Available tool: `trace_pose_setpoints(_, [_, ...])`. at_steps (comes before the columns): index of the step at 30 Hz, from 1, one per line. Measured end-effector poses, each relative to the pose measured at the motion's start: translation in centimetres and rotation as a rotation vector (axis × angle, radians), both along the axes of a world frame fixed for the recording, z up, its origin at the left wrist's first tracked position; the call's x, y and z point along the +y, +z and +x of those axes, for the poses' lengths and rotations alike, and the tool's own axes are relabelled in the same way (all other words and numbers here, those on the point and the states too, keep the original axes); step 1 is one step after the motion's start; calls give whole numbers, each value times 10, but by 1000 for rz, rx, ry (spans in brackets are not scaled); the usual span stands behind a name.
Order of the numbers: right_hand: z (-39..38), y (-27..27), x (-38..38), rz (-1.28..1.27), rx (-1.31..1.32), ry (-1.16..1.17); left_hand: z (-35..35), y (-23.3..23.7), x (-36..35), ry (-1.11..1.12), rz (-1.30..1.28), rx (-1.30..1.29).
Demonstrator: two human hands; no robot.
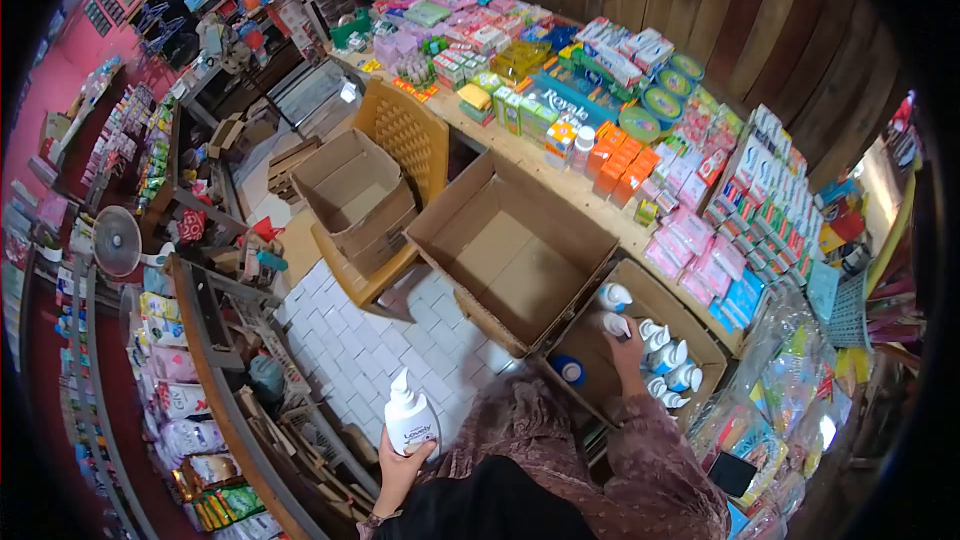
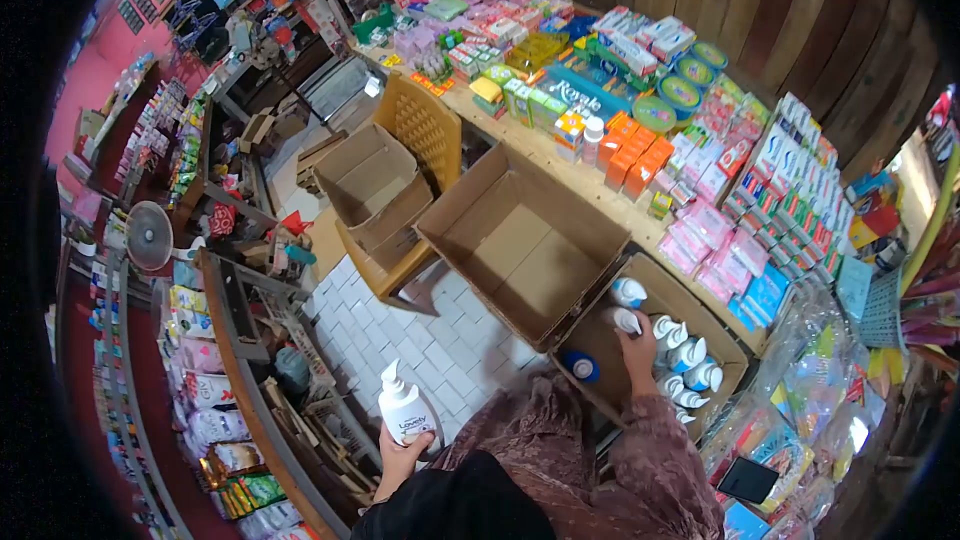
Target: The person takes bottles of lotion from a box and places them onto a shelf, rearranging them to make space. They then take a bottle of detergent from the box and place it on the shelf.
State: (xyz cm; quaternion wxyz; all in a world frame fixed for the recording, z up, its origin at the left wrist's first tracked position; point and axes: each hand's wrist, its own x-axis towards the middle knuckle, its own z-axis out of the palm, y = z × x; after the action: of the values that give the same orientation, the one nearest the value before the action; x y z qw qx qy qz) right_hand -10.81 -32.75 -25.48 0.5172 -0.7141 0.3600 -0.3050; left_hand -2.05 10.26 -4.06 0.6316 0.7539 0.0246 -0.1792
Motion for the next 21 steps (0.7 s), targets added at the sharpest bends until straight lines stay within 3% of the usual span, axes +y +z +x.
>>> trace_pose_setpoints(3, [-12,63,-13,-2,81,-1,10,9,2,4,-146,68])
trace_pose_setpoints(4, [0,118,-3,16,-98,18,13,6,6,8,-166,46])
trace_pose_setpoints(5, [4,161,-4,-127,153,31,15,7,10,17,-198,69])
trace_pose_setpoints(7, [27,209,8,-276,-125,46,18,11,24,39,-251,113])
trace_pose_setpoints(10, [72,278,48,-112,-382,197,21,2,60,-14,-566,155])
trace_pose_setpoints(11, [85,312,80,45,-419,254,22,4,75,-34,-690,188])
trace_pose_setpoints(13, [118,330,134,439,-608,521,21,20,100,-49,-837,178])
trace_pose_setpoints(17, [172,355,300,712,-594,927,10,59,164,-71,-1035,69])
trace_pose_setpoints(21, [202,362,476,827,-484,1320,-15,83,252,6,-964,-55])
